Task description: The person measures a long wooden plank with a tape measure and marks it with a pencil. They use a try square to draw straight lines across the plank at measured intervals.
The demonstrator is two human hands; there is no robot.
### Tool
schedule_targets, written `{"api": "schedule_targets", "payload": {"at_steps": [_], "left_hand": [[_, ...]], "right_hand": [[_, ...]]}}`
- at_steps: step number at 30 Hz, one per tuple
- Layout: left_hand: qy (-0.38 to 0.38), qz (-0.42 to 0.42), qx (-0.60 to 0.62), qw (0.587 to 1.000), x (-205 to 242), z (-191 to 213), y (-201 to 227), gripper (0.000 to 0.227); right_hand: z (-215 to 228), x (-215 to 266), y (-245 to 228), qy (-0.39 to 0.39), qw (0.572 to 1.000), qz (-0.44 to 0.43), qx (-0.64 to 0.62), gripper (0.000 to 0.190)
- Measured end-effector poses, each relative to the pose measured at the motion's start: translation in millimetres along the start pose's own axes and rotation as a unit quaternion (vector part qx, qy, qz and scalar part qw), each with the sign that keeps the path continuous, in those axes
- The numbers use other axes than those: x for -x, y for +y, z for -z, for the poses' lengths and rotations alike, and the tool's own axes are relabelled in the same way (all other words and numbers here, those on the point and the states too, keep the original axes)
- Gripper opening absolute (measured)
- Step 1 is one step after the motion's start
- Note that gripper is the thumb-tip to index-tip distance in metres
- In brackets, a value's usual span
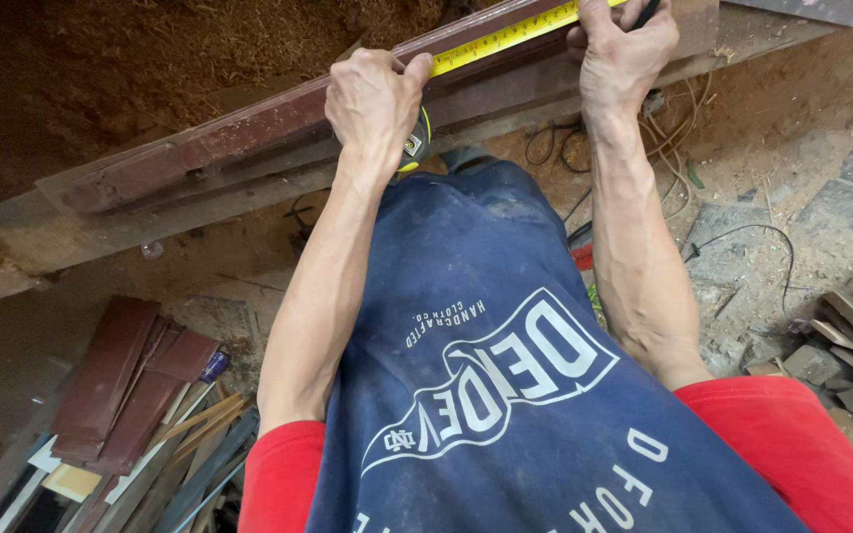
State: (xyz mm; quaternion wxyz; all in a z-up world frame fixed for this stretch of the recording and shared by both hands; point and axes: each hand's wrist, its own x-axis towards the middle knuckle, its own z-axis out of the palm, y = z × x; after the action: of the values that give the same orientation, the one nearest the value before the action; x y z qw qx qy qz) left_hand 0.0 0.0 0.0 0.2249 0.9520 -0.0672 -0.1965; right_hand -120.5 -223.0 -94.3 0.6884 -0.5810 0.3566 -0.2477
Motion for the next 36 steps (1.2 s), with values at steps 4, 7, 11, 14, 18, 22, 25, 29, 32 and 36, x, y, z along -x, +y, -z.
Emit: {"api": "schedule_targets", "payload": {"at_steps": [4,7,11,14,18,22,25,29,32,36], "left_hand": [[0.021,-0.018,0.006,1.000,1,2,3,0.039],[0.004,0.003,0.000,1.000,0,3,7,0.040],[0.015,0.008,-0.018,1.000,-1,3,8,0.039],[0.019,0.010,-0.015,1.000,0,1,5,0.039],[0.036,-0.013,-0.007,0.999,2,1,-8,0.041],[0.043,-0.006,-0.039,0.998,4,6,-32,0.042],[0.066,0.006,-0.053,0.996,10,13,-61,0.041],[0.093,0.023,-0.073,0.993,13,25,-101,0.042],[0.105,0.022,-0.077,0.991,17,35,-124,0.041],[0.117,0.015,-0.072,0.990,17,40,-140,0.040]], "right_hand": [[-1,0,3,0.007,1.000,0.003,-0.004,0.044],[-3,-4,6,0.011,1.000,0.020,0.000,0.042],[-5,-4,11,0.010,0.999,0.046,0.014,0.035],[-5,-4,13,0.012,0.998,0.052,0.035,0.031],[-5,-6,13,0.013,0.994,0.072,0.075,0.036],[-6,-8,18,0.025,0.993,0.070,0.087,0.025],[3,-13,25,0.015,0.992,0.089,0.083,0.030],[13,-18,38,-0.009,0.997,0.071,0.011,0.034],[19,-23,41,-0.017,0.997,0.079,0.007,0.033],[20,-22,41,-0.030,0.997,0.069,0.015,0.025]]}}
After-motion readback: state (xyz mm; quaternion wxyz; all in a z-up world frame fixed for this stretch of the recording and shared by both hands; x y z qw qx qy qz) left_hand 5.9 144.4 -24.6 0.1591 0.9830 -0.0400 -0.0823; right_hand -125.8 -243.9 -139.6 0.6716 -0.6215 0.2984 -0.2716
